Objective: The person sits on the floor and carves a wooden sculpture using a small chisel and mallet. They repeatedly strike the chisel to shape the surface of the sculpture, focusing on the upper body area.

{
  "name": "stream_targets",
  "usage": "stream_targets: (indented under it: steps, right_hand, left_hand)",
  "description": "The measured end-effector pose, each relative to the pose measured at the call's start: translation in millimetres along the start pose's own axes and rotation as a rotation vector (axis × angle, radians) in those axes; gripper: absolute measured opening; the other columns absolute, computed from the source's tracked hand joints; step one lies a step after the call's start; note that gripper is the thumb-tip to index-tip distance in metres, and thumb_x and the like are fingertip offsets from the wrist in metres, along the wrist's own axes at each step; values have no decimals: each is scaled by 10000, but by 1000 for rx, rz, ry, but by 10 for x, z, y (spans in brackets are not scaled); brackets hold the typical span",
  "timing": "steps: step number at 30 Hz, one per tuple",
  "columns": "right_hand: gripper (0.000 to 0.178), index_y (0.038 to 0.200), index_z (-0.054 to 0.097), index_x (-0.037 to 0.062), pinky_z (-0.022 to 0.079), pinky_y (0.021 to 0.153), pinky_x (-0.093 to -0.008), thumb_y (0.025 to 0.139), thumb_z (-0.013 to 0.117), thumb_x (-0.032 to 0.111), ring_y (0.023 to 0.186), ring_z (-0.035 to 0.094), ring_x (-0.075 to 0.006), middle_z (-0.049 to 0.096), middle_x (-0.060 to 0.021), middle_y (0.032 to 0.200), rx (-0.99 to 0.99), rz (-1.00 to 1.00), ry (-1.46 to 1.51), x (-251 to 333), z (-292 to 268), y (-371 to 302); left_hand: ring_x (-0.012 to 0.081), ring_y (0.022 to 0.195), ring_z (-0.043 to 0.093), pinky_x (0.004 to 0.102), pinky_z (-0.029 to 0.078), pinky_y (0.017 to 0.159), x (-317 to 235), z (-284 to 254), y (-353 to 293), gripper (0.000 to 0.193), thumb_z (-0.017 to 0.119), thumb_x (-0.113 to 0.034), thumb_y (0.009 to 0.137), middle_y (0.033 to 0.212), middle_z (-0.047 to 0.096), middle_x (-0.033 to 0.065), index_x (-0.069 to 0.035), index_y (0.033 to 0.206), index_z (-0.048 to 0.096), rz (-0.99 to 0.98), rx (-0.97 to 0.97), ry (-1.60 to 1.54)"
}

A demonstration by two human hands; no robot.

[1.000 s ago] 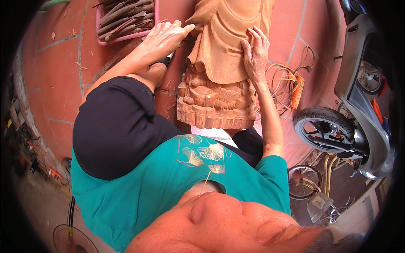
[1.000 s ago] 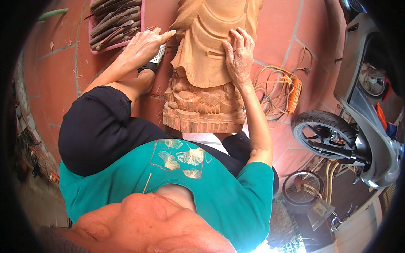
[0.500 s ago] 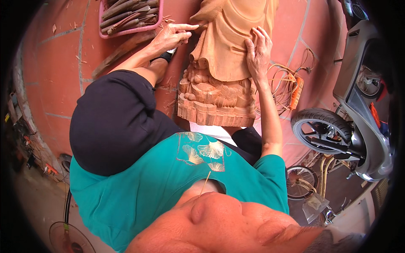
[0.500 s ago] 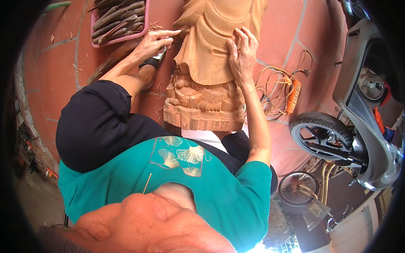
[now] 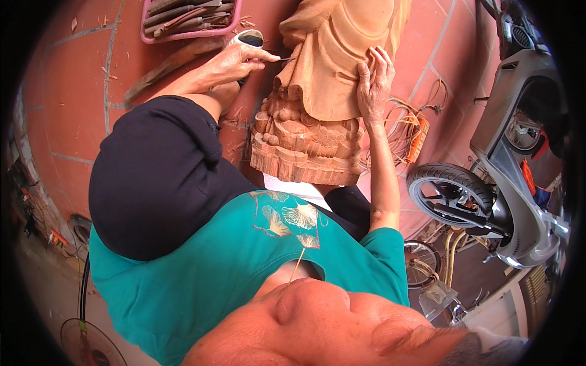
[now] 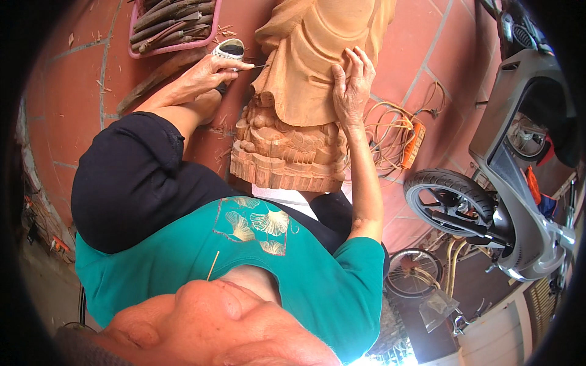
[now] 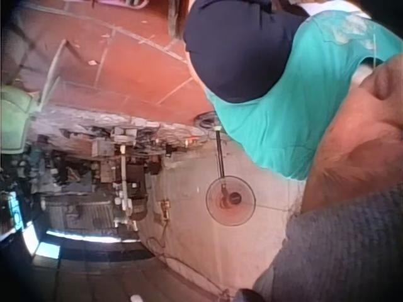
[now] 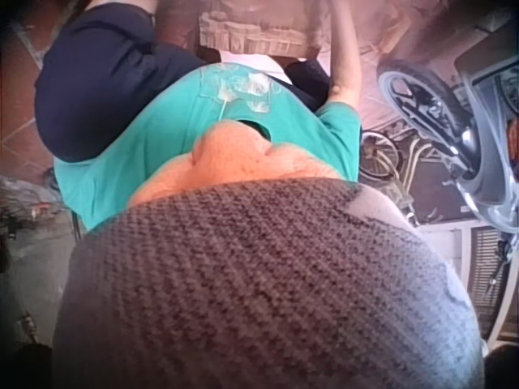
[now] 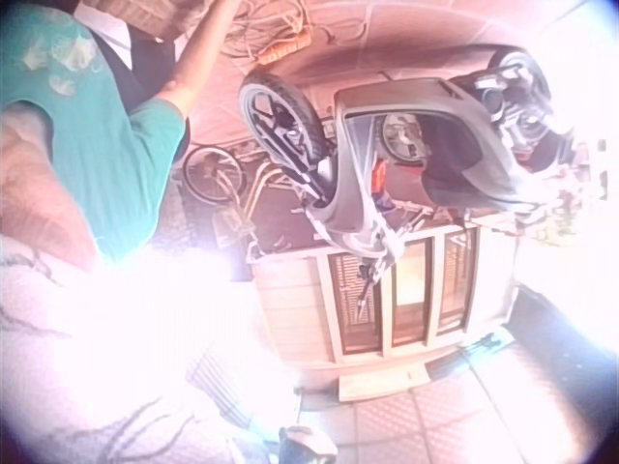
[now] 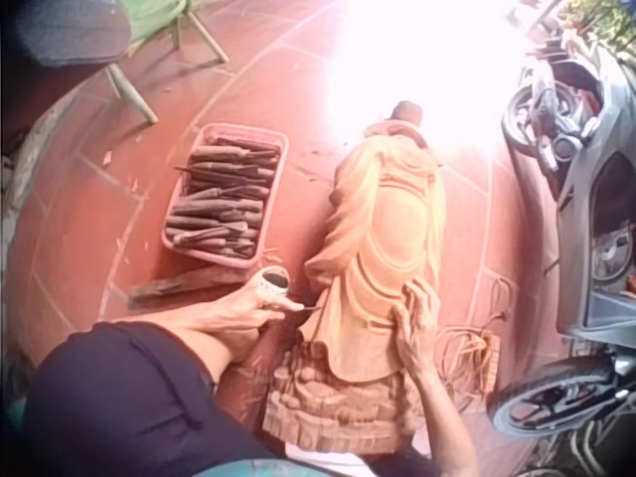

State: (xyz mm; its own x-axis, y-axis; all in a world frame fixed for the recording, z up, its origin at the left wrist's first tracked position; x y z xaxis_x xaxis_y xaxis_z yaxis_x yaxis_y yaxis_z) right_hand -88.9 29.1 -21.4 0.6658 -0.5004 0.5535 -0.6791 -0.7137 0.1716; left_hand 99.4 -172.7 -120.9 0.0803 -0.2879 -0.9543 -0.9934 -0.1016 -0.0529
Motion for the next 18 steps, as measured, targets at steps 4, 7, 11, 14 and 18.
stream_targets:
  steps: [4, 7, 11, 14, 18]
  right_hand:
    - [423, 1271, 564, 63, 346, 1073, -442, 956, 598, 344, 1273, 431, -343, 494, -176, 1345, -2, -7, 1, -10, 2, 0]
    - [421, 1269, 565, 63, 347, 1071, -442, 955, 600, 341, 1270, 435, -344, 495, -180, 1344, -7, -5, 7, -4, -5, 11]
    - [418, 1263, 569, 61, 347, 1070, -441, 955, 601, 342, 1268, 437, -345, 498, -180, 1339, -11, -11, 8, -18, -5, -3]
    - [420, 1261, 570, 61, 346, 1069, -441, 955, 600, 347, 1264, 440, -345, 499, -181, 1338, -16, -9, 21, -12, -1, 8]
    - [422, 1261, 571, 64, 347, 1068, -441, 955, 598, 353, 1261, 444, -345, 497, -180, 1338, -13, -6, 11, -28, 1, -7]
  left_hand:
    - [85, 754, 571, 259, 470, 710, -8, -2, 55, 329, 584, -60, 925, 843, 643, 9, -111, 1241, 659, -112, -26, -48]
    - [90, 760, 578, 263, 472, 719, -16, -16, 67, 330, 585, -56, 921, 860, 651, 16, -113, 1237, 661, -167, -44, -76]
    - [97, 769, 588, 268, 474, 730, 16, -80, 69, 331, 587, -52, 916, 883, 662, 25, -115, 1232, 664, -215, -65, -94]
    - [105, 774, 595, 271, 476, 736, 17, -86, 61, 332, 587, -50, 914, 898, 666, 32, -120, 1228, 666, -229, -60, -84]
    - [118, 781, 604, 277, 479, 744, 4, -61, 54, 333, 587, -49, 912, 915, 668, 42, -129, 1225, 669, -242, -32, -61]
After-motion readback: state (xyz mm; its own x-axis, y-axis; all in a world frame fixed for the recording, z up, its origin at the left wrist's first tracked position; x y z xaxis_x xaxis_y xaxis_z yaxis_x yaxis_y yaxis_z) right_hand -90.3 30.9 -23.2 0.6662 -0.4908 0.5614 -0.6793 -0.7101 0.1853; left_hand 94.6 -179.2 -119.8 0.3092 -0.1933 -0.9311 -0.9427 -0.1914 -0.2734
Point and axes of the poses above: each hand's wrist, its own y-axis towards the middle knuckle, its own z-axis out of the palm, x = y × z, the point moved 8 cm from there along y, towards the middle knuckle
